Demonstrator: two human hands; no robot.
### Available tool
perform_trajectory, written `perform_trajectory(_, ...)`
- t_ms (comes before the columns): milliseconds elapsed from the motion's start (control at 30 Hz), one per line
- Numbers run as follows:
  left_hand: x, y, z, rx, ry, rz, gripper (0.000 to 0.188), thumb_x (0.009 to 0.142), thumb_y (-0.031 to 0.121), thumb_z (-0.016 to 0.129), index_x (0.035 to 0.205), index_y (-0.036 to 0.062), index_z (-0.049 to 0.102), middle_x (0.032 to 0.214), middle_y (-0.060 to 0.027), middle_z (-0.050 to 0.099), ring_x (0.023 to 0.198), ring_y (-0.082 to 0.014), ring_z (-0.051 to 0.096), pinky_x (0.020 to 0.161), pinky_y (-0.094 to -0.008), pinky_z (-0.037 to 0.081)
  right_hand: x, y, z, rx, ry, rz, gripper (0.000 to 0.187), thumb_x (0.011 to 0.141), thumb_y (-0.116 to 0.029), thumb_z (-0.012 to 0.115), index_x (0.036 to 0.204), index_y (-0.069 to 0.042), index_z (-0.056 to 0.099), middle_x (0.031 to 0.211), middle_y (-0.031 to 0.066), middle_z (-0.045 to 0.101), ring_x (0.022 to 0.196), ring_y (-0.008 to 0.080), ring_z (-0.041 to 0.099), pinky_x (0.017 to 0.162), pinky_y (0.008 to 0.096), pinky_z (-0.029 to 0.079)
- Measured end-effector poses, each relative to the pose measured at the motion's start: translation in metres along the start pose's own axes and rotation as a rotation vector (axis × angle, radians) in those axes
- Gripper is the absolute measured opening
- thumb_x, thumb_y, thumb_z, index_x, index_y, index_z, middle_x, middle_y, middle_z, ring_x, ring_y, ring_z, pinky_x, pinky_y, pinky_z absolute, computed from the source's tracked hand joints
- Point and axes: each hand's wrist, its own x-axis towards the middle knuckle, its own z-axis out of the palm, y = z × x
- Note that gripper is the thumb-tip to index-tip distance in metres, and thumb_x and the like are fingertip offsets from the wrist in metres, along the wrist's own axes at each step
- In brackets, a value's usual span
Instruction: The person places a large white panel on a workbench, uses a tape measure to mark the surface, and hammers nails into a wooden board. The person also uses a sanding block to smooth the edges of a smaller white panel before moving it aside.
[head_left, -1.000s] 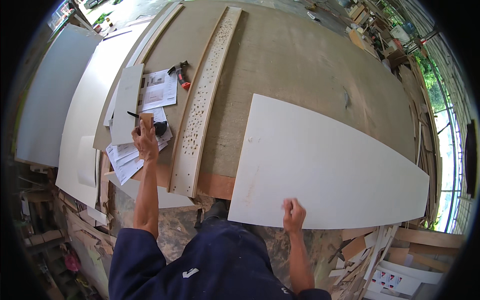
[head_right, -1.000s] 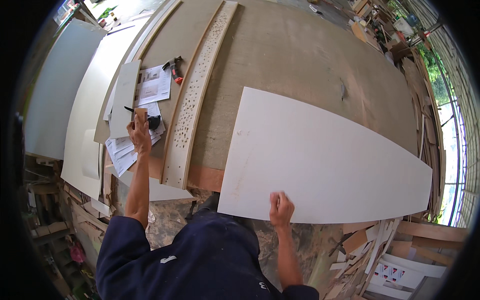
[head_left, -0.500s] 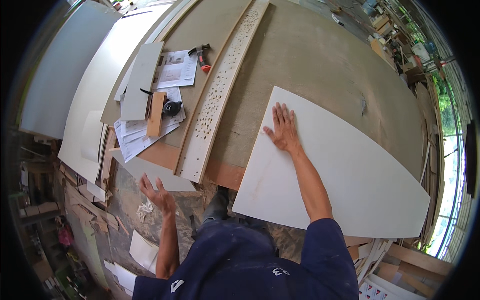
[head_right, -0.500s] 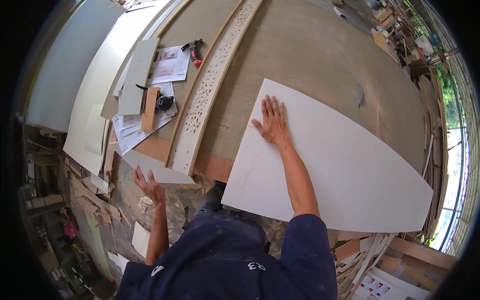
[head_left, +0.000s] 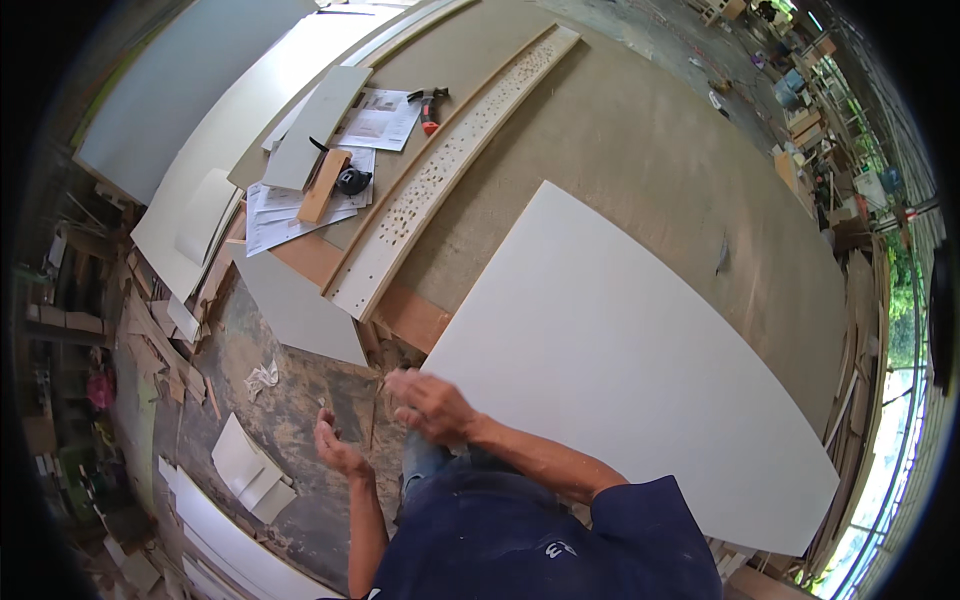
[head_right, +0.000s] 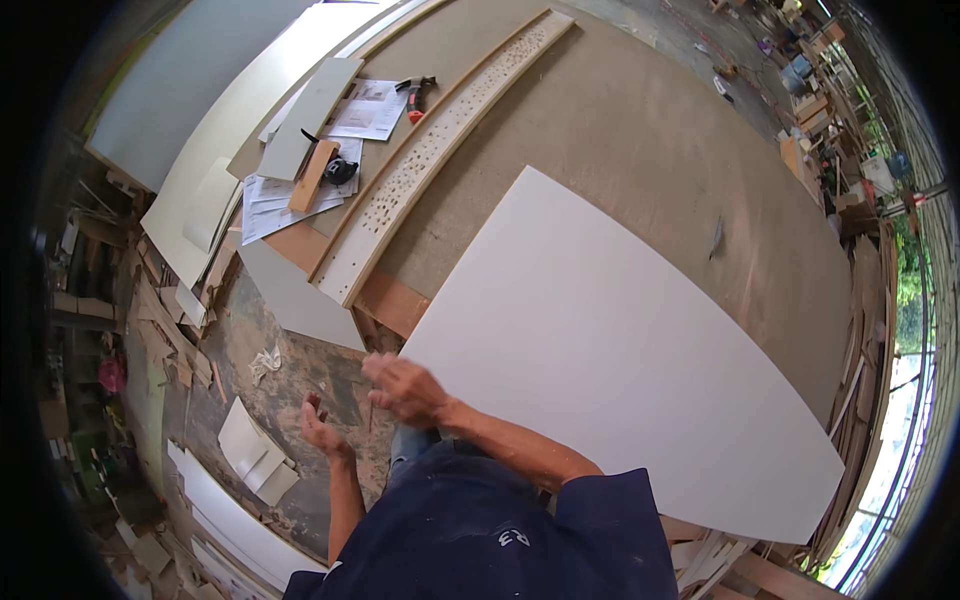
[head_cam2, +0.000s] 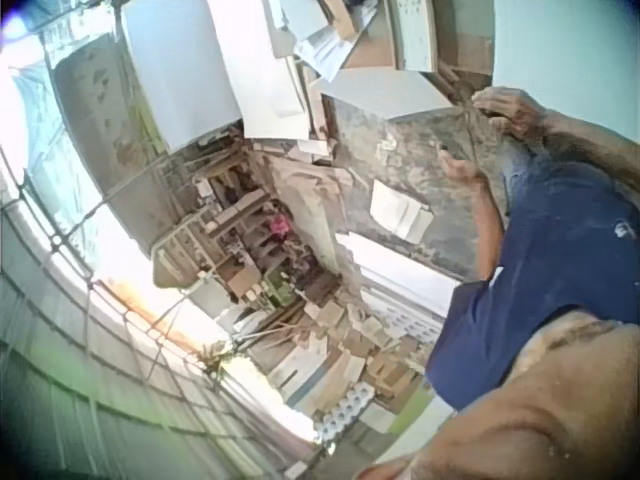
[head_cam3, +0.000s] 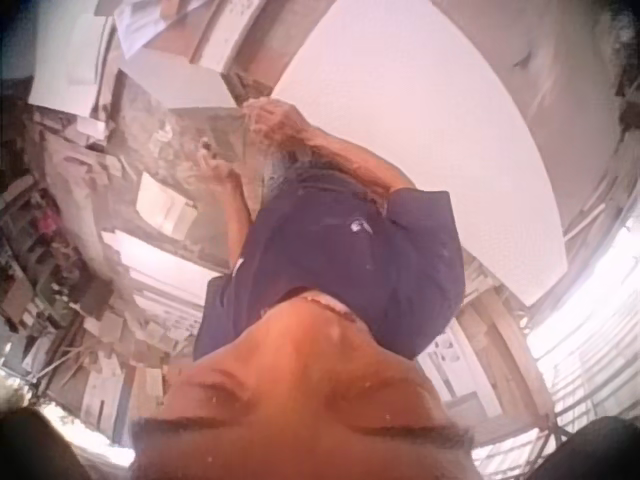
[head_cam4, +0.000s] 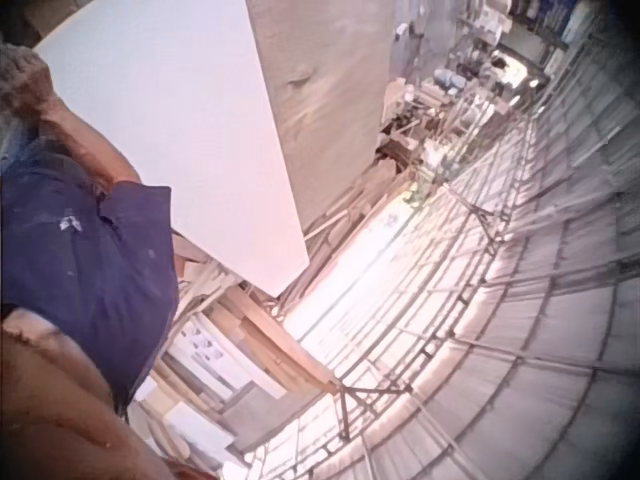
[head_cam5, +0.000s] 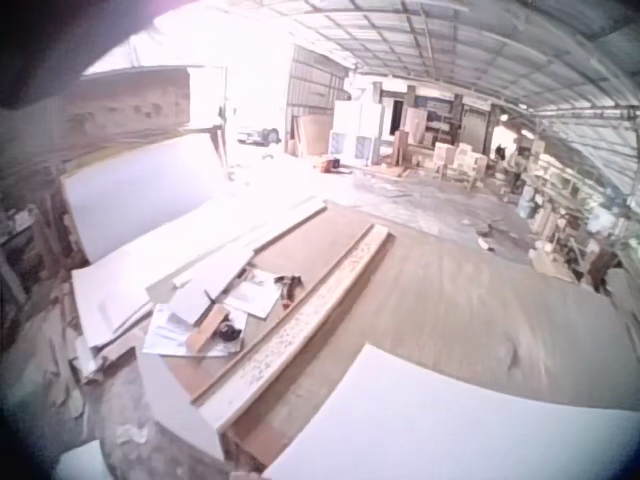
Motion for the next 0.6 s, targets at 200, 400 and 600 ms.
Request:
perform_trajectory(200, -0.066, 0.035, 0.066, 0.471, -0.578, 0.385, 0.053, 0.1, 0.02, 0.048, 0.146, -0.0042, 0.036, 0.153, -0.0223, 0.034, 0.143, -0.0346, 0.03, 0.116, -0.0461, 0.022, -0.008, 0.087, -0.059, -0.643, -0.25, 0.026, 0.078, 0.101, -0.054, 0.033, 0.15, 0.006, 0.024, 0.159, 0.0212, 0.019, 0.15, 0.0326, 0.012, 0.122, 0.044, 0.009)
perform_trajectory(400, -0.079, 0.014, 0.092, 0.759, -0.613, 0.588, 0.063, 0.098, 0.019, 0.051, 0.149, -0.0059, 0.025, 0.158, -0.0215, 0.024, 0.146, -0.0367, 0.022, 0.116, -0.0491, 0.019, 0.046, 0.196, -0.17, -0.902, -0.179, 0.263, 0.078, 0.101, -0.055, 0.025, 0.154, 0.001, 0.015, 0.162, 0.0155, 0.016, 0.151, 0.0249, 0.008, 0.123, 0.0416, 0.002)
perform_trajectory(600, -0.062, 0.014, 0.094, 0.517, -0.453, 0.462, 0.043, 0.094, 0.011, 0.058, 0.134, -0.0039, 0.052, 0.132, -0.0197, 0.054, 0.113, -0.0326, 0.056, 0.095, -0.0388, 0.045, 0.058, 0.267, -0.275, -1.063, 0.266, 0.861, 0.074, 0.101, -0.055, 0.026, 0.153, -0.003, 0.024, 0.162, 0.0147, 0.017, 0.151, 0.0309, 0.008, 0.12, 0.0539, 0.002)
